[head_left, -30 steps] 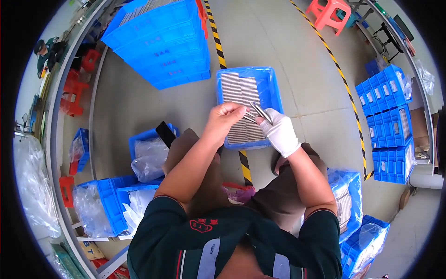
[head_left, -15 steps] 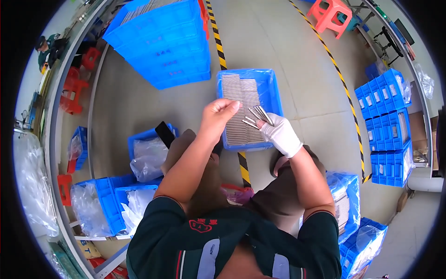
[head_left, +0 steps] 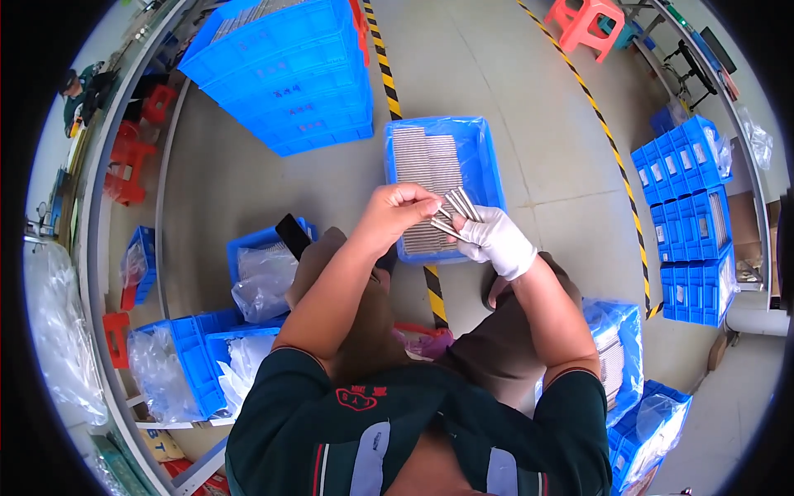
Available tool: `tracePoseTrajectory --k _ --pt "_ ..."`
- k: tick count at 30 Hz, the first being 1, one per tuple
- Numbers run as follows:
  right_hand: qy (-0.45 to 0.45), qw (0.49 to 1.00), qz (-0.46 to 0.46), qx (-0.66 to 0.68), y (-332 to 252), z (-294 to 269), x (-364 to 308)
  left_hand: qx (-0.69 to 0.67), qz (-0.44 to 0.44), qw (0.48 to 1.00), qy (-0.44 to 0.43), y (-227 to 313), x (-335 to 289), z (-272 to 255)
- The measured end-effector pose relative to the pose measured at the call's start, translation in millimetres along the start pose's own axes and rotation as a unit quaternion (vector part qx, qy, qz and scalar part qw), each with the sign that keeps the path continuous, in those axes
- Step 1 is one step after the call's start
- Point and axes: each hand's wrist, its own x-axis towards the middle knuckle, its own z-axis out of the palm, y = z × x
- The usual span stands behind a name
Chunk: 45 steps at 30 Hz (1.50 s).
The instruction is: The person sorts small metal pins from one blue plastic crate into another by hand.
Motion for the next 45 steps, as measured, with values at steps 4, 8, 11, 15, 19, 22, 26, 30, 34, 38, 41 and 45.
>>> tracePoseTrajectory --k 4,8,11,15,19,22,26,30,34,38,41,45 --pt "-0.022 1.000 0.008 -0.016 -1.5 -1.5 -0.1 0.013 0.008 0.996 0.084 2.5 0.9 -5.1" --pt "-0.034 0.998 0.024 -0.047 0.4 0.6 -0.6 -0.025 0.017 0.999 0.039 3.0 1.0 -1.3" --pt "-0.028 0.997 0.022 -0.068 -2.8 5.3 -2.5 -0.026 -0.006 1.000 0.014 1.4 1.0 1.3" --pt "-0.017 0.996 0.011 -0.089 3.1 2.6 2.0 -0.026 -0.009 1.000 0.003 -0.1 0.1 1.3" --pt "0.038 0.989 -0.024 -0.138 11.8 2.9 9.1 0.085 0.089 0.992 0.040 -10.0 2.2 2.2" --pt "0.055 0.986 -0.040 -0.150 12.2 4.3 8.7 0.118 0.127 0.983 0.052 -9.6 2.3 5.1" --pt "0.012 0.992 -0.003 -0.126 6.8 4.4 5.2 0.001 0.019 0.999 0.039 -5.0 0.7 -0.5" --pt "-0.047 0.994 0.033 -0.096 -2.3 5.7 -1.4 -0.039 -0.012 0.998 0.038 3.6 1.4 -0.7" --pt "-0.074 0.990 0.050 -0.112 -5.5 12.9 -5.5 -0.056 -0.050 0.997 0.006 1.9 0.1 -1.6" --pt "-0.094 0.987 0.066 -0.109 -3.4 5.7 -3.2 -0.057 -0.046 0.997 -0.019 0.9 0.2 -4.5" --pt "-0.075 0.989 0.056 -0.116 -0.5 9.4 -3.0 -0.028 -0.052 0.998 -0.030 4.5 -0.6 -5.8" --pt "-0.044 0.986 0.031 -0.160 12.5 3.7 3.8 0.011 -0.069 0.997 -0.022 4.7 0.7 -4.5"
